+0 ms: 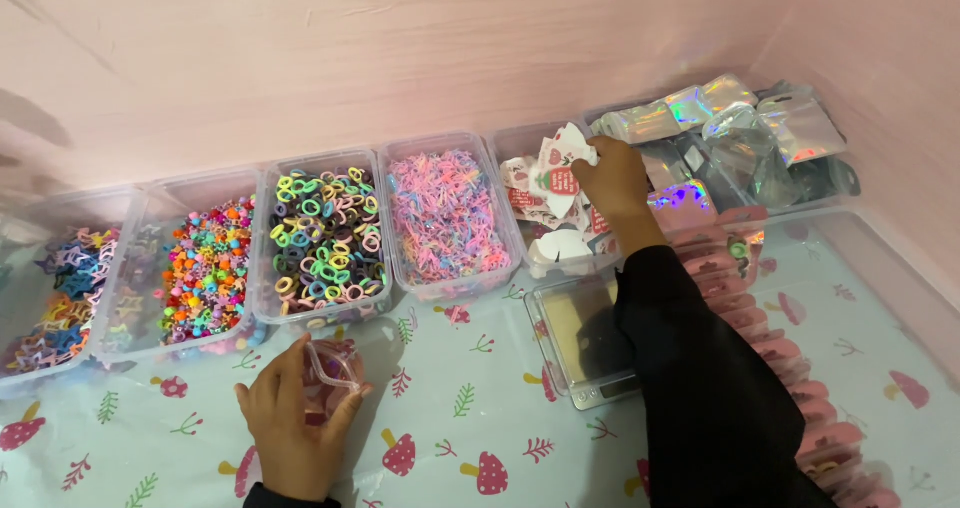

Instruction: Picking small beads and decorative items from organized bins and packing them into small plastic bags.

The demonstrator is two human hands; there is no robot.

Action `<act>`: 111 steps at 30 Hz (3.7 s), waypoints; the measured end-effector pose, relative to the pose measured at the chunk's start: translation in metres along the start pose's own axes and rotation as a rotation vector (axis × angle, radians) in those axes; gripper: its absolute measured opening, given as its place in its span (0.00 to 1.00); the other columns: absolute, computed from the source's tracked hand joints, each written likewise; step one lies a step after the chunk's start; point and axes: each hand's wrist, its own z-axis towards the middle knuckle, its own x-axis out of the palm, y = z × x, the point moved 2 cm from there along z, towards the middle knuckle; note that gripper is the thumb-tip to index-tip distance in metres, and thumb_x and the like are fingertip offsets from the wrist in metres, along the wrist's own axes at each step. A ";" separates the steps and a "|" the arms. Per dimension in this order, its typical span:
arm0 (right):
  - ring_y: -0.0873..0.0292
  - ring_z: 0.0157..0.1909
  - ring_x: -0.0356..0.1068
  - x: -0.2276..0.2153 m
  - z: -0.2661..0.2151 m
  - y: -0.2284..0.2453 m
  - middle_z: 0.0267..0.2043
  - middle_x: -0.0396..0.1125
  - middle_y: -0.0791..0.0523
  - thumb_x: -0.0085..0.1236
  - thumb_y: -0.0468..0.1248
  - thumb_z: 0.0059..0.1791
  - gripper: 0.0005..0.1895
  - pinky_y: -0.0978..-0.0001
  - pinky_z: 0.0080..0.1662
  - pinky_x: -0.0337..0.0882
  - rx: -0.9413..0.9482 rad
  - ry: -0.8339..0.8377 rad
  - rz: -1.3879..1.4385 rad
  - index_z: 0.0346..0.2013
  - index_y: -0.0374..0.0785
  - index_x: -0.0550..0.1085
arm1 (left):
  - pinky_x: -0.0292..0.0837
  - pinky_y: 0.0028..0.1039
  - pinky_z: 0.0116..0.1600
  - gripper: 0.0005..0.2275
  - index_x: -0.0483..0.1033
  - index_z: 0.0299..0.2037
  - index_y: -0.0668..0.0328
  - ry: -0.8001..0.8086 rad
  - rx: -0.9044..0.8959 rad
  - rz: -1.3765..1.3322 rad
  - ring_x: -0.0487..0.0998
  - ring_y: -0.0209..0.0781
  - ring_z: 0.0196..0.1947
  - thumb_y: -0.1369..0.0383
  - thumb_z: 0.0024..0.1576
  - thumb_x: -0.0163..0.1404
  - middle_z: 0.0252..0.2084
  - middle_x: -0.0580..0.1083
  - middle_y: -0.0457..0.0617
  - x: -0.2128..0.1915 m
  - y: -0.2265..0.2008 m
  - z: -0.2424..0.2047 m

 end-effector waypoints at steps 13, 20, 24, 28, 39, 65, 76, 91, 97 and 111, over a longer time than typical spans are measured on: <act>0.55 0.33 0.72 -0.017 -0.005 0.008 0.33 0.75 0.54 0.59 0.40 0.45 0.17 0.60 0.39 0.68 -0.095 -0.031 0.051 0.47 0.39 0.80 | 0.55 0.49 0.60 0.38 0.70 0.66 0.57 -0.005 -0.010 -0.017 0.73 0.50 0.54 0.47 0.45 0.60 0.57 0.73 0.53 -0.002 -0.002 0.000; 0.46 0.42 0.72 -0.016 -0.014 0.015 0.39 0.73 0.55 0.70 0.43 0.44 0.11 0.50 0.39 0.67 -0.031 0.024 -0.128 0.31 0.47 0.74 | 0.55 0.51 0.59 0.39 0.71 0.65 0.57 -0.010 -0.005 0.002 0.74 0.51 0.52 0.46 0.44 0.60 0.57 0.74 0.53 0.001 0.000 0.000; 0.52 0.40 0.71 -0.014 -0.020 0.018 0.39 0.74 0.59 0.68 0.46 0.46 0.10 0.56 0.40 0.66 0.012 0.099 -0.077 0.33 0.46 0.78 | 0.55 0.47 0.56 0.40 0.70 0.66 0.58 -0.014 0.010 0.007 0.73 0.50 0.51 0.46 0.44 0.60 0.57 0.74 0.53 0.000 0.000 0.000; 0.52 0.36 0.69 -0.013 -0.015 0.013 0.30 0.72 0.57 0.58 0.44 0.48 0.10 0.54 0.36 0.63 -0.039 0.051 -0.056 0.26 0.45 0.79 | 0.55 0.46 0.55 0.40 0.70 0.66 0.58 -0.019 0.010 0.001 0.73 0.50 0.50 0.46 0.44 0.61 0.57 0.74 0.53 -0.001 -0.002 0.000; 0.67 0.28 0.56 -0.015 -0.017 0.021 0.20 0.59 0.62 0.60 0.39 0.52 0.15 0.66 0.34 0.56 -0.263 -0.003 0.176 0.21 0.41 0.72 | 0.55 0.48 0.58 0.41 0.70 0.66 0.59 -0.016 0.005 0.023 0.74 0.51 0.52 0.46 0.43 0.61 0.57 0.74 0.54 0.001 0.001 -0.001; 0.36 0.79 0.37 0.015 -0.037 0.088 0.83 0.25 0.58 0.68 0.48 0.37 0.68 0.47 0.69 0.57 0.021 0.729 -0.475 0.78 0.54 0.31 | 0.55 0.51 0.59 0.41 0.71 0.66 0.56 0.036 -0.078 0.003 0.74 0.51 0.51 0.48 0.40 0.62 0.55 0.75 0.53 0.000 0.001 -0.001; 0.42 0.36 0.75 0.070 0.017 0.030 0.34 0.74 0.50 0.51 0.27 0.42 0.15 0.49 0.30 0.72 -0.240 0.106 -0.535 0.43 0.38 0.73 | 0.53 0.60 0.65 0.41 0.72 0.66 0.51 0.066 -0.155 0.011 0.74 0.50 0.51 0.47 0.39 0.63 0.52 0.75 0.51 -0.002 -0.007 0.002; 0.44 0.64 0.66 0.003 0.010 0.029 0.63 0.67 0.49 0.49 0.26 0.43 0.35 0.57 0.58 0.68 0.119 0.095 0.094 0.67 0.40 0.65 | 0.55 0.55 0.62 0.42 0.73 0.65 0.53 0.051 -0.122 0.027 0.75 0.51 0.51 0.46 0.38 0.63 0.52 0.75 0.52 0.001 -0.003 0.001; 0.63 0.28 0.57 -0.008 0.004 0.031 0.27 0.60 0.61 0.39 0.28 0.35 0.17 0.68 0.28 0.54 0.289 0.074 0.484 0.35 0.41 0.71 | 0.55 0.51 0.61 0.42 0.72 0.66 0.53 0.084 -0.147 0.021 0.74 0.50 0.51 0.48 0.38 0.64 0.53 0.75 0.53 0.001 -0.004 0.002; 0.51 0.72 0.59 0.003 0.008 0.022 0.73 0.57 0.51 0.65 0.42 0.39 0.46 0.62 0.65 0.62 0.239 0.170 0.355 0.71 0.37 0.60 | 0.55 0.50 0.59 0.41 0.72 0.66 0.56 0.049 -0.098 -0.005 0.74 0.51 0.53 0.48 0.39 0.64 0.55 0.75 0.54 -0.001 -0.006 0.001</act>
